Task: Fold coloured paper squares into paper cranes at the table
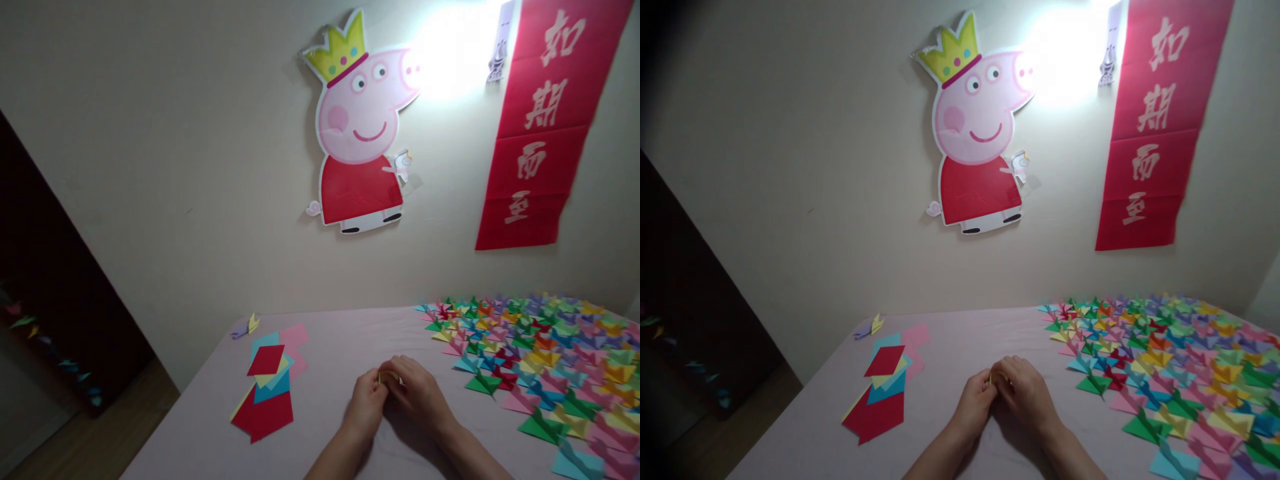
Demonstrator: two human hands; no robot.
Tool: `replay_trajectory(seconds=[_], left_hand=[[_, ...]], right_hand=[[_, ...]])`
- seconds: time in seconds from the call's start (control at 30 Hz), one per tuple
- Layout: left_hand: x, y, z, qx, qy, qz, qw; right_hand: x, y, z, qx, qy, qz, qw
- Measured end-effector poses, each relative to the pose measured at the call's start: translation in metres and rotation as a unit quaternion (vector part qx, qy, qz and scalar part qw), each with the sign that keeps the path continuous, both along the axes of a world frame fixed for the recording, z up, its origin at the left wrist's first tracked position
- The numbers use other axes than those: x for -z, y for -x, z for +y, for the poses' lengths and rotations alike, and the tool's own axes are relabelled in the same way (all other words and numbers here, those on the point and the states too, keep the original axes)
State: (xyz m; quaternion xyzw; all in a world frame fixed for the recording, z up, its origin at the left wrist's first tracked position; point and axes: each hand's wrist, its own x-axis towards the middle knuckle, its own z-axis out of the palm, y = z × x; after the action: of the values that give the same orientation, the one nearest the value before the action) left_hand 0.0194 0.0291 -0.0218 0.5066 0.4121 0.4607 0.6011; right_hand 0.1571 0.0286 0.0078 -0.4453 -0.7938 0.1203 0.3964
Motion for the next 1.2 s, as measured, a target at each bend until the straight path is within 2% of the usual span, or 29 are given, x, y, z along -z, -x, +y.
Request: replay_trajectory(seconds=[0.2, 0.43, 0.6, 0.77, 0.97, 1.2], left_hand=[[-0.013, 0.000, -0.001, 0.045, 0.046, -0.046, 0.997], [-0.027, 0.008, -0.004, 0.069, 0.059, -0.051, 0.995], [-0.020, 0.006, -0.002, 0.049, 0.049, -0.034, 0.997], [-0.008, -0.001, -0.003, 0.000, 0.023, 0.001, 1.000], [-0.010, 0.002, -0.008, -0.036, -0.018, 0.055, 0.998], [-0.013, 0.003, -0.007, -0.025, -0.049, 0.105, 0.993]], right_hand=[[-0.003, -0.003, -0.001, -0.038, 0.090, 0.078, 0.992], [-0.005, -0.002, -0.001, -0.029, 0.124, 0.136, 0.983], [0.000, -0.002, 0.000, -0.026, 0.140, 0.164, 0.976], [0.004, -0.004, 0.001, 0.004, 0.158, 0.204, 0.966], [0.004, -0.003, 0.001, 0.016, 0.148, 0.191, 0.970], [0.010, -0.006, 0.008, 0.059, 0.056, 0.168, 0.982]])
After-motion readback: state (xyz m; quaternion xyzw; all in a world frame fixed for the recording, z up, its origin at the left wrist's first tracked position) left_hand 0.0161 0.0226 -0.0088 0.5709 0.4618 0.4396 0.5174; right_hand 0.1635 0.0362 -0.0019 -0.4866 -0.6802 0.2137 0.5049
